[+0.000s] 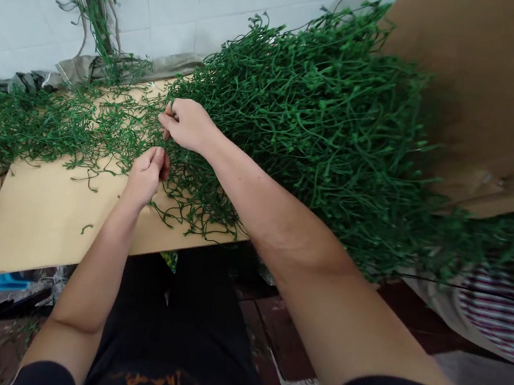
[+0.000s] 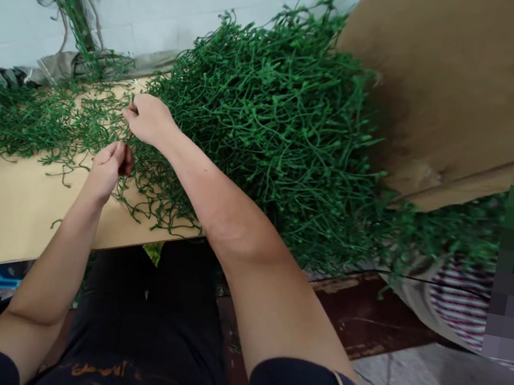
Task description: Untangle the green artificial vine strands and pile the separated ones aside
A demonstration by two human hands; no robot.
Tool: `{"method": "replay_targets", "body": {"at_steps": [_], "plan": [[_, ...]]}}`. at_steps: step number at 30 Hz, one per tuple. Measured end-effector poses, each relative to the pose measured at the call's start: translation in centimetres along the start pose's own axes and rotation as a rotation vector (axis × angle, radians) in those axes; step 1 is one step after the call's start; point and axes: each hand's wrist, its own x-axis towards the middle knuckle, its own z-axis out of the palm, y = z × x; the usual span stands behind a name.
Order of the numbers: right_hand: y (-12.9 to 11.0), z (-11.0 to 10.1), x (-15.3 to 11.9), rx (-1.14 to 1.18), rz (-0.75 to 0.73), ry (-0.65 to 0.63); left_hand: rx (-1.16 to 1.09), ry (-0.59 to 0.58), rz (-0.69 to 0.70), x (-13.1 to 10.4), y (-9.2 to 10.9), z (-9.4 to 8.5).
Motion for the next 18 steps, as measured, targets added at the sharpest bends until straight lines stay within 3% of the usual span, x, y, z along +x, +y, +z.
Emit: {"method": "replay_targets", "body": {"at_steps": [5, 8, 13, 16, 18], "plan": [[-0.2, 1.6, 1.2, -0.071, 0.028, 0.059, -0.024, 0.082, 0.033, 0.0, -0.3, 0.5], [-0.1, 1.8, 2.2, -0.106, 0.07, 0.166, -0.004, 0.136, 0.037, -1.3, 0.5, 0.6], [2.5, -1.5, 3.5, -0.074, 0.297, 0.406, 0.086, 0.006, 0.065, -4.6, 1.4, -0.2], [2.8, -3.1, 3.3, 0.015, 0.242, 0.445, 0.083, 0.036, 0.0, -3.9, 0.2, -1.4], [1.7, -3.3, 2.5, 0.145, 0.178, 0.403, 0.174, 0.065, -0.033, -2.5, -0.9, -2.0]]}}
